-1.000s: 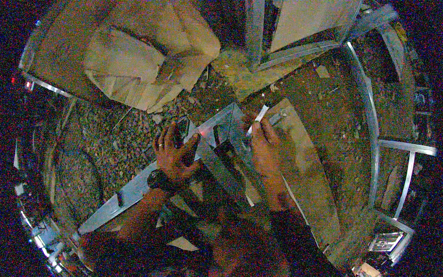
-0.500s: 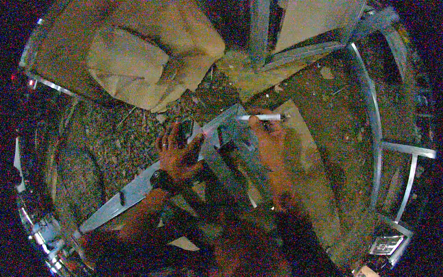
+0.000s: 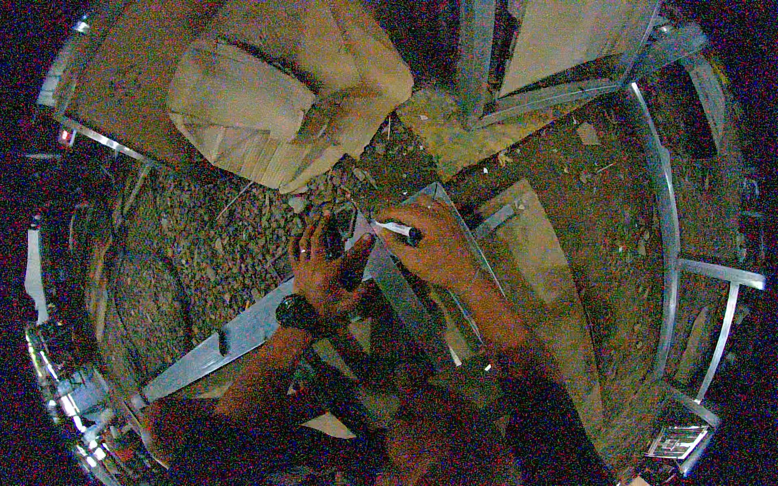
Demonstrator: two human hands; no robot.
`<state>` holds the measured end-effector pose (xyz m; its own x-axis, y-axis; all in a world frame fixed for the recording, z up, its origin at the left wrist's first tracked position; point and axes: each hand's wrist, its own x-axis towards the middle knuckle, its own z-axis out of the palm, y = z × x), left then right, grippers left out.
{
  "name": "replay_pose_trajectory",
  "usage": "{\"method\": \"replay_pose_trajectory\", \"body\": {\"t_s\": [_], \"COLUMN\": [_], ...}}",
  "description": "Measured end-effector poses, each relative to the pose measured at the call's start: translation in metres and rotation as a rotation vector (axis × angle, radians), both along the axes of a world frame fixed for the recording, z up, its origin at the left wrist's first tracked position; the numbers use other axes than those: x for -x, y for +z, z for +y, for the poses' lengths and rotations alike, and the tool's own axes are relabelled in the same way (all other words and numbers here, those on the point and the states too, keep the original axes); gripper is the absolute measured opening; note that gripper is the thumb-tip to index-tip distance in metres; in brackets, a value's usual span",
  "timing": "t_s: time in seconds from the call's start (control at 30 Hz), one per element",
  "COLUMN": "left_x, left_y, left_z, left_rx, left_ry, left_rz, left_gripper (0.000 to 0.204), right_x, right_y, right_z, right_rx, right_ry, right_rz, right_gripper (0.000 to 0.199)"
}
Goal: The person sits on the ground and uses a marker and a square tool to mark lines on a metal frame. They repeatedly reposition the square and draw along its edges to create reference marks on the frame.
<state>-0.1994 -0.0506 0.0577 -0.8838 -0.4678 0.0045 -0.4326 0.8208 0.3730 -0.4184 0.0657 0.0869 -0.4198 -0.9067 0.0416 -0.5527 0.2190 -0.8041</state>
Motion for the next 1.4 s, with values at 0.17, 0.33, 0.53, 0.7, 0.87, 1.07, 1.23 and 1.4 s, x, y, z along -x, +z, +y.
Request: {"method": "replay_pose_trajectory", "body": {"t_s": [0.17,0.33,0.53,0.7,0.87,1.07,1.23,1.4], "left_x": [0.0,0.002,0.0,-0.001,0.001,-0.004,0.0,0.0], "left_y": [-0.001,0.002,0.002,-0.002,0.0,-0.006,-0.005,-0.002], "left_z": [-0.001,-0.001,-0.002,-0.002,-0.003,-0.003,-0.003,-0.003], "left_rx": [0.005,-0.017,-0.009,-0.017,-0.047,0.001,-0.018,-0.023], "left_ry": [0.003,-0.002,-0.002,-0.007,-0.01,-0.01,-0.016,0.003], "left_rz": [-0.009,-0.028,-0.027,-0.002,0.003,0.01,0.001,-0.037], "left_gripper": [0.08,0.082,0.082,0.082,0.083,0.084,0.085,0.085], "right_x": [-0.008,-0.009,-0.014,-0.013,-0.014,-0.002,-0.005,-0.004], "right_y": [-0.001,-0.01,-0.006,0.004,0.008,0.011,-0.021,-0.024], "right_z": [0.004,0.009,0.016,0.024,0.028,0.031,0.038,0.032], "right_rx": [0.108,0.115,0.034,0.04,0.035,0.095,0.016,0.008], "right_ry": [0.003,0.012,0.038,0.068,-0.035,-0.164,-0.166,-0.092], "right_rz": [0.074,0.077,0.236,0.173,0.112,-0.062,-0.145,-0.039], "right_gripper": [0.028,0.028,0.024,0.023,0.026,0.042,0.048,0.049]}}
